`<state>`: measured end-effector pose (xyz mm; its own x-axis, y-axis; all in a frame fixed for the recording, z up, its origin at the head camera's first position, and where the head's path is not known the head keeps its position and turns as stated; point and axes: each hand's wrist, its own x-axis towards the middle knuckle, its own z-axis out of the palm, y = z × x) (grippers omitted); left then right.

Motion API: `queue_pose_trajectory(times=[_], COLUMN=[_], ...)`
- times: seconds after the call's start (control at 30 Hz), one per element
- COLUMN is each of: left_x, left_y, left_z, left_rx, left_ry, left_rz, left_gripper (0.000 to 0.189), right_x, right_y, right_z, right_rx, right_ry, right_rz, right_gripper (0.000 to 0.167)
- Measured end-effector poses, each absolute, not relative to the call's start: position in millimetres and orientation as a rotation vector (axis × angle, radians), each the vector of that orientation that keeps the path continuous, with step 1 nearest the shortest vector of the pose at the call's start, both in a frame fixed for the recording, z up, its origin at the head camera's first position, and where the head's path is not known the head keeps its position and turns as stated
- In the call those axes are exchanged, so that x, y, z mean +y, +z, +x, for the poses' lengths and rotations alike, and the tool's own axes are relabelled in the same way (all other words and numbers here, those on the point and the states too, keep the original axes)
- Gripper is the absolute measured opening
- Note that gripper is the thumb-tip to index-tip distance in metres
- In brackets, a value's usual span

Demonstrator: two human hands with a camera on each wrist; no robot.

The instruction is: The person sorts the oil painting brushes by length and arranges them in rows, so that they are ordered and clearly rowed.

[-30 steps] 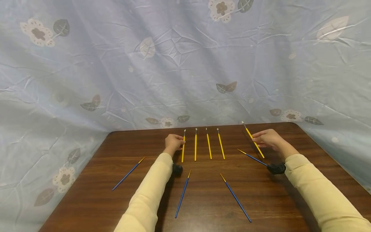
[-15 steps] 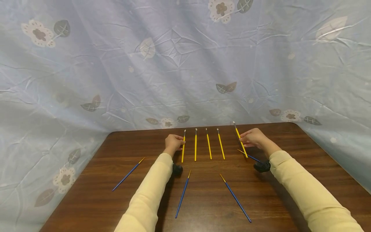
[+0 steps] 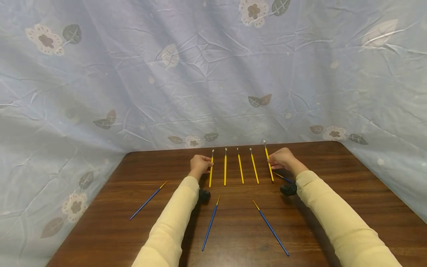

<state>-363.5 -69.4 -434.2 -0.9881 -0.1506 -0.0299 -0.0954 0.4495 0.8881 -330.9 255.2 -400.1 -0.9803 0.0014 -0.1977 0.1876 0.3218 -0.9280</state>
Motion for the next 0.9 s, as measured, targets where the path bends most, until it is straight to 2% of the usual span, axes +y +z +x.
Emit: queue_pose_trajectory(times=[0.9], left_x=[-71], left_y=[-434], left_z=[-366], left_rx=[-2.654], left_ry=[-1.581], left_rz=[0.253], left_gripper=[0.013], right_x=[237], right_y=[-409], right_z=[-341], right_rx=[2.431], right_ry=[-1.710], right_rz=[0.303], right_gripper=[0.031])
